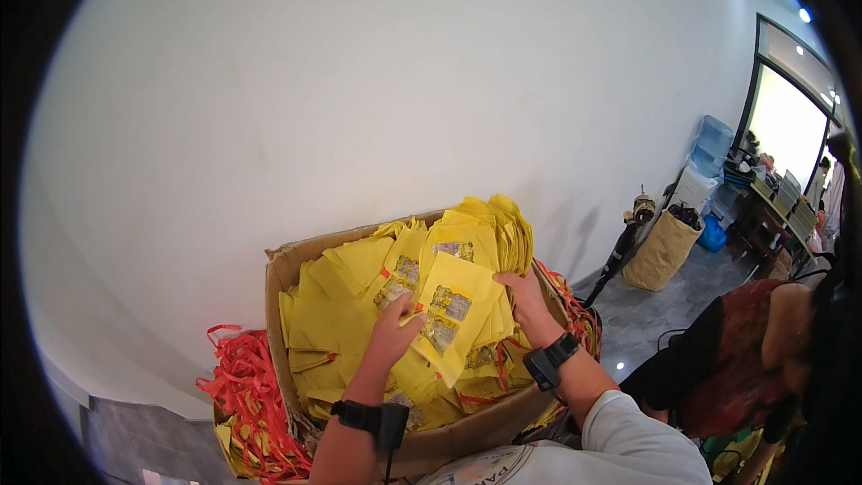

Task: The person repeatedly picks up stacks of yellow paper packets from a cardboard box, separates them, and places them onto a table. A coworker is also present, handling similar packets and tying them with red string.

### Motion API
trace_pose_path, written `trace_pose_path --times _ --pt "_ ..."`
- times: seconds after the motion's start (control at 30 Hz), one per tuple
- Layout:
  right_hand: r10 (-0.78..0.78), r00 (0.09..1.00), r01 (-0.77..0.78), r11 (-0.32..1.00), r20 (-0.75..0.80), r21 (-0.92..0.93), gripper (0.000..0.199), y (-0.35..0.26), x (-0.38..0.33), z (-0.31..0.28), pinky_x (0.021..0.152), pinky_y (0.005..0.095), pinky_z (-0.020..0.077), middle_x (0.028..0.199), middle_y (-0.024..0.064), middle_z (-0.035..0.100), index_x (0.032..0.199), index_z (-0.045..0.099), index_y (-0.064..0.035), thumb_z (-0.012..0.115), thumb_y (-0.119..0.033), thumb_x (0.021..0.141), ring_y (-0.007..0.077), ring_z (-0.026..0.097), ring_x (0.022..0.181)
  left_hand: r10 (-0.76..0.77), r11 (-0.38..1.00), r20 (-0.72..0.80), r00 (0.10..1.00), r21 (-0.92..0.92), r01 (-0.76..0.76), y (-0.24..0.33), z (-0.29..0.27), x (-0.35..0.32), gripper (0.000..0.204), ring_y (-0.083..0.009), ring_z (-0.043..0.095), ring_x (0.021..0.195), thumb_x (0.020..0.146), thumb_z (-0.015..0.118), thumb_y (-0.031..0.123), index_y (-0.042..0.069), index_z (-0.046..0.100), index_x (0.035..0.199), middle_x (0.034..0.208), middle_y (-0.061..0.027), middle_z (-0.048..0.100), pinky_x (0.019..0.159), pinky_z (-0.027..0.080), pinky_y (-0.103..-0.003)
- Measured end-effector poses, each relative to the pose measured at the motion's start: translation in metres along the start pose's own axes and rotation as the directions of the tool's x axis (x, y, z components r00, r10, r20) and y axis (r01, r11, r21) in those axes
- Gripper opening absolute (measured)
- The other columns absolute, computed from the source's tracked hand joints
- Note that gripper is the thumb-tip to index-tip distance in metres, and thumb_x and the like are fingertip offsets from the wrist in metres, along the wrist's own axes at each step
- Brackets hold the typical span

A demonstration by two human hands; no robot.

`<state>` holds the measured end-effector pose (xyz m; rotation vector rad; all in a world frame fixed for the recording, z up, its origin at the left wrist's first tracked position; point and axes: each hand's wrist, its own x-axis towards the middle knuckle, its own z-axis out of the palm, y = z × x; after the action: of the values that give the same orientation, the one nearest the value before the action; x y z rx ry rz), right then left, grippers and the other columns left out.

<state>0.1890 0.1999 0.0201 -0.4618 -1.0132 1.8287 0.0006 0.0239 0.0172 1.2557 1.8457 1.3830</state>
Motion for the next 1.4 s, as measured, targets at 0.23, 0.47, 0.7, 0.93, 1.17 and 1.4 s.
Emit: trace_pose_path --times 0.23,0.47,0.7,0.93,1.17,1.4 --pt "0.114 0.984 -0.102 0.991 -0.136 0.091 0.043 0.021 -0.003 -0.023 0.077 0.036 0.0506 0.104 0.0098 0.058 0.118 0.044 -0.0036 0.062 0.0 0.079 0.0234 0.059 0.091 -0.175 0.976 0.139 0.975 -0.109 0.19 -0.009 0.006 0.006 0.063 -0.0235 0.053 0.106 0.075 0.049 -0.004 0.007 0.04 0.137 0.117 -0.0169 0.056 0.09 0.041 -0.031" --pt "0.237 0.957 -0.18 0.937 -0.166 0.298 0.038 0.021 0.017 -0.071 0.073 0.0403 0.0552 0.105 0.0118 0.057 0.116 0.041 -0.0051 0.06 -0.007 0.083 0.0255 0.06 0.091 -0.054 0.998 0.202 0.978 0.052 0.044 -0.016 0.016 0.012 0.059 -0.021 0.057 0.101 0.072 0.046 -0.008 0.011 0.053 0.127 0.113 -0.0108 0.06 0.086 0.043 -0.03" --pt "-0.016 0.945 0.106 0.96 -0.327 0.26 0.039 0.003 0.032 -0.093 0.075 0.0399 0.055 0.107 0.0123 0.059 0.121 0.043 -0.0034 0.057 -0.01 0.085 0.0257 0.062 0.091 -0.293 0.679 0.335 0.896 0.732 -0.052 0.007 0.021 0.017 0.038 -0.0324 0.057 0.099 0.077 0.063 0.013 0.006 0.06 0.114 0.103 -0.0164 0.06 0.083 0.046 -0.036" --pt "0.187 0.981 -0.191 0.923 0.045 0.335 0.04 -0.003 0.023 -0.087 0.076 0.0341 0.0541 0.105 0.0129 0.063 0.118 0.051 0.0016 0.056 -0.023 0.087 0.023 0.064 0.089 0.056 0.998 -0.17 0.984 -0.016 -0.059 0.016 0.038 0.029 0.061 -0.0202 0.055 0.102 0.081 0.068 0.03 0.002 0.045 0.13 0.118 -0.0119 0.053 0.083 0.046 -0.035" --pt "0.48 0.839 -0.515 0.853 0.257 0.088 0.04 0.015 0.013 -0.059 0.075 0.0286 0.0537 0.105 0.0106 0.064 0.115 0.055 0.0015 0.054 -0.031 0.092 0.0168 0.064 0.088 -0.066 0.982 0.17 0.983 -0.163 0.094 -0.003 0.059 0.029 0.067 -0.0206 0.051 0.109 0.081 0.065 0.023 -0.001 0.033 0.135 0.12 -0.0106 0.053 0.093 0.04 -0.032" --pt "0.439 0.828 -0.527 0.822 0.349 0.215 0.052 0.025 0.024 -0.061 0.087 0.0338 0.0507 0.12 0.0128 0.057 0.127 0.045 -0.0009 0.046 -0.041 0.094 0.02 0.06 0.102 -0.173 0.951 0.085 0.981 -0.243 0.189 -0.032 0.054 0.046 0.037 -0.0145 0.053 0.1 0.092 0.047 0.011 -0.002 0.044 0.127 0.115 -0.0073 0.057 0.085 0.043 -0.029"
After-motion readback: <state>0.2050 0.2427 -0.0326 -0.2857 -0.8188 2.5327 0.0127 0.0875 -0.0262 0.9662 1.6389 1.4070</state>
